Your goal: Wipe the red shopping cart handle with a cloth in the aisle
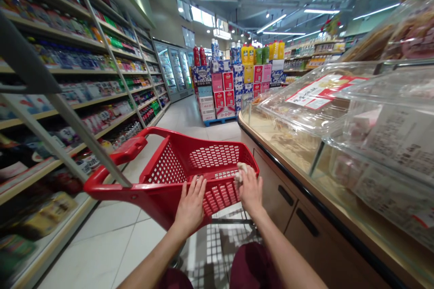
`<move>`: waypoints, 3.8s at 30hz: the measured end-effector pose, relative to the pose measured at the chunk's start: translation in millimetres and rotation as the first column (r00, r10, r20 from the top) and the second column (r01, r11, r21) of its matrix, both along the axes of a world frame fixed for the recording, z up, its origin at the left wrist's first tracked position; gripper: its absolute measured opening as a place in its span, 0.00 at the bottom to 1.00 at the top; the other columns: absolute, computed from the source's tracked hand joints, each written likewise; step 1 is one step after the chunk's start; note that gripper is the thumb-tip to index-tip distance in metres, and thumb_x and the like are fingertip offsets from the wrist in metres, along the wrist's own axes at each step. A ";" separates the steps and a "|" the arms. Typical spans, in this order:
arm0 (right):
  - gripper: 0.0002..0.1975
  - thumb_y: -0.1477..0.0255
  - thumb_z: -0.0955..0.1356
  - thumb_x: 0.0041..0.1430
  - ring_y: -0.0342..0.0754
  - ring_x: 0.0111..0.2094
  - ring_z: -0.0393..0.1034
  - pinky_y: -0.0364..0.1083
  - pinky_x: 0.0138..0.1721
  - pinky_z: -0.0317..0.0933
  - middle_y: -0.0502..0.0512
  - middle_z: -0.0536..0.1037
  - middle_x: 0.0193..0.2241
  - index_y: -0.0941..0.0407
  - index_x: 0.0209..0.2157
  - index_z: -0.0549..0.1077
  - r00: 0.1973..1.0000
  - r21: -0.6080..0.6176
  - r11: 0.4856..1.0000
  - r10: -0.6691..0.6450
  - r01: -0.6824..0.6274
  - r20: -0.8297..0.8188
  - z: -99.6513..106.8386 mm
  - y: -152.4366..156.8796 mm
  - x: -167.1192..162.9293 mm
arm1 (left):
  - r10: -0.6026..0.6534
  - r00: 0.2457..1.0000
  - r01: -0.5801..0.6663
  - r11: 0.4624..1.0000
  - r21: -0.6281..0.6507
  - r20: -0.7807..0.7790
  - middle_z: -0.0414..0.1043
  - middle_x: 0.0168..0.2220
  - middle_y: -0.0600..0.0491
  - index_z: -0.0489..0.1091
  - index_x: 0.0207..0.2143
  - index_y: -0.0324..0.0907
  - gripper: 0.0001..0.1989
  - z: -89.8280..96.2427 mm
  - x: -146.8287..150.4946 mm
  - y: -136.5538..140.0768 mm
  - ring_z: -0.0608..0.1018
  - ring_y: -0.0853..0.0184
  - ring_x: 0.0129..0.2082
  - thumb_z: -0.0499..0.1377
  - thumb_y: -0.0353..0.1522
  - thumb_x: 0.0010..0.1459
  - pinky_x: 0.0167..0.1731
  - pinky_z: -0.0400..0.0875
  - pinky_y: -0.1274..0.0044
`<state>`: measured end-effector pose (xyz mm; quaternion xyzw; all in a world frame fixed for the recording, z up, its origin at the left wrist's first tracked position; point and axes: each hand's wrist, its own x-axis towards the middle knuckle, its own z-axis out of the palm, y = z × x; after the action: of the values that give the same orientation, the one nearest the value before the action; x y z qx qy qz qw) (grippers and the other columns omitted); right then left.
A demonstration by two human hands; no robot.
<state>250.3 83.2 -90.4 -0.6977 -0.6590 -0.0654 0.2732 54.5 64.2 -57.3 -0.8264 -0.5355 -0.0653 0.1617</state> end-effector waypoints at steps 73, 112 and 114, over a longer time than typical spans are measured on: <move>0.26 0.79 0.57 0.50 0.55 0.59 0.44 0.61 0.53 0.43 0.63 0.53 0.58 0.62 0.54 0.59 0.994 -0.101 0.989 -0.111 0.109 -0.016 9.4 1.5 -0.4 | 0.062 0.997 -0.058 0.996 0.068 -0.050 0.44 0.61 0.46 0.46 0.58 0.35 0.30 -8.8 2.8 -0.1 0.45 0.56 0.60 0.46 0.33 0.53 0.57 0.40 0.60; 0.24 0.77 0.57 0.53 0.52 0.60 0.39 0.57 0.56 0.36 0.59 0.52 0.59 0.60 0.54 0.60 0.958 0.014 0.963 0.266 -0.269 0.107 9.0 -8.5 -43.5 | 0.091 0.995 -0.088 0.994 0.061 -0.051 0.44 0.61 0.45 0.48 0.57 0.32 0.29 5.1 -14.6 0.7 0.46 0.59 0.61 0.44 0.29 0.51 0.58 0.40 0.64; 0.25 0.77 0.56 0.53 0.51 0.60 0.39 0.57 0.56 0.37 0.58 0.52 0.59 0.59 0.54 0.59 0.955 0.003 0.961 0.275 -0.277 0.110 8.7 -8.7 -43.9 | 0.092 0.995 -0.090 0.995 0.050 -0.047 0.44 0.61 0.46 0.47 0.57 0.32 0.30 8.0 -18.4 0.0 0.46 0.60 0.61 0.45 0.29 0.51 0.58 0.41 0.65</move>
<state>206.4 74.5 -81.7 -0.5919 -0.7631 -0.0703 0.2498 36.1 64.2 -49.3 -0.7983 -0.5667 -0.0506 0.1975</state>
